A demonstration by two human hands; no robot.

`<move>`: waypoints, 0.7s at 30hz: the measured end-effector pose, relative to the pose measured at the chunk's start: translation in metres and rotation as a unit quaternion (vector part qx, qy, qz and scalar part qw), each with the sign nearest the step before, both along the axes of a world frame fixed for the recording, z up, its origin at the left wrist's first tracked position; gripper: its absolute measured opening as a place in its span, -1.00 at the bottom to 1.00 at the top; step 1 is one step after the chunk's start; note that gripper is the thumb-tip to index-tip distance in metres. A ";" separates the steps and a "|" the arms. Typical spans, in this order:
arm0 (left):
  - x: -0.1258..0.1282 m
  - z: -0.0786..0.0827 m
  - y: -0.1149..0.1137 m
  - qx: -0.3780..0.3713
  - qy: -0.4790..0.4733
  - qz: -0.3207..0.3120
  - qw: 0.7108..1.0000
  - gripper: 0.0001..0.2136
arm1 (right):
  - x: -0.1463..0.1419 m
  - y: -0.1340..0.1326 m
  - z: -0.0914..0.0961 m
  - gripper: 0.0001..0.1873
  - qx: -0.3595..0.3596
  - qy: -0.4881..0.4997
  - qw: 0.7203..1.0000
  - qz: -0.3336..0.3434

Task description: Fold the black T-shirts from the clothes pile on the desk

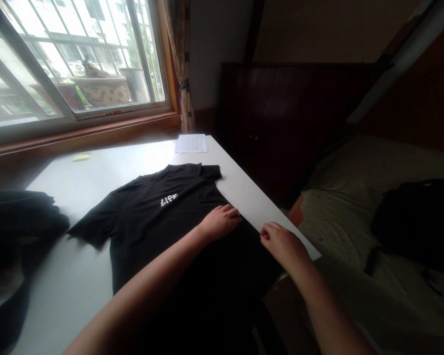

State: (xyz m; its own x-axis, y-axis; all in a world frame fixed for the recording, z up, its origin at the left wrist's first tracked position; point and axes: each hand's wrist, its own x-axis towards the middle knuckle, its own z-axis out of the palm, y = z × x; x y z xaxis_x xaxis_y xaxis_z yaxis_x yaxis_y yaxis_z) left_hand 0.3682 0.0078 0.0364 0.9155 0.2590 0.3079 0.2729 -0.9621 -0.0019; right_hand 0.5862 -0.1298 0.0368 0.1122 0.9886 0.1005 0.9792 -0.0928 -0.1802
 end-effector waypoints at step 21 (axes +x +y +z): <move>0.036 0.004 0.009 0.070 0.042 -0.054 0.995 -0.73 | -0.017 -0.030 0.011 -0.83 -0.022 -0.083 0.995 -0.060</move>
